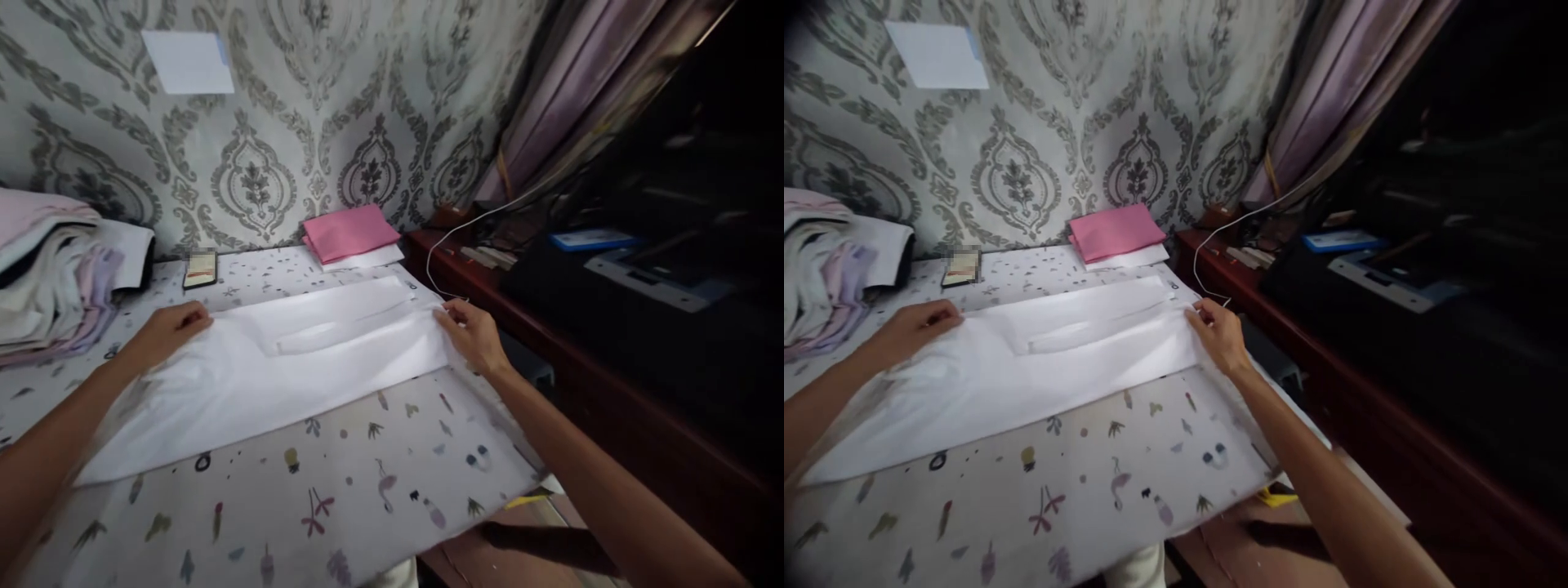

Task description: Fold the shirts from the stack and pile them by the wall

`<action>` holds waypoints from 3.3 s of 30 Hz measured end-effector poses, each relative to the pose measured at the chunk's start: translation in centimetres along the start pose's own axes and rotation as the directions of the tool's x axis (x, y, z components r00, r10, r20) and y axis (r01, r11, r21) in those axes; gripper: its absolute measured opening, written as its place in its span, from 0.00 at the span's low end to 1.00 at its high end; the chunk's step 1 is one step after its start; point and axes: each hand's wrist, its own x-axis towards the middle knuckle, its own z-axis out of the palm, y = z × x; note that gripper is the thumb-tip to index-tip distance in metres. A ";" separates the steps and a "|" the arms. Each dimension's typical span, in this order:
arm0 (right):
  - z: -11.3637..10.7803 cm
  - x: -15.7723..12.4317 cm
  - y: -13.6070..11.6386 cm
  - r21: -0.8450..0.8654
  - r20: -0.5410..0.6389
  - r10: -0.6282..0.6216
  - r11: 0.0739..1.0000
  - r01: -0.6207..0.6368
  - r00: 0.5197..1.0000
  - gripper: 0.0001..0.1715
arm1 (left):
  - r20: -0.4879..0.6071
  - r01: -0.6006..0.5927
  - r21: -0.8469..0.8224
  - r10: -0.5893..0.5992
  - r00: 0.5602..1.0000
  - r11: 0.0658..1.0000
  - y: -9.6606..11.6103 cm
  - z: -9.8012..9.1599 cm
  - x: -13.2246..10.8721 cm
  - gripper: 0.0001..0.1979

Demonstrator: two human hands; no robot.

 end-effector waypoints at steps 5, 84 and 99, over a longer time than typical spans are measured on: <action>2.1 1.7 0.0 -0.159 0.035 0.061 0.986 -0.055 0.998 0.12 | -0.141 0.082 0.094 -0.069 0.988 0.992 0.2 0.1 -0.2 0.13; 4.5 1.8 1.7 -0.390 0.424 -0.102 0.876 0.283 0.900 0.32 | 0.148 0.166 0.402 -0.242 0.959 0.900 1.6 3.8 -2.9 0.41; -1.0 -2.2 -0.6 -0.447 0.193 0.288 0.877 -0.177 0.938 0.13 | 0.215 -0.367 -0.061 0.371 0.903 0.928 23.4 12.9 17.7 0.12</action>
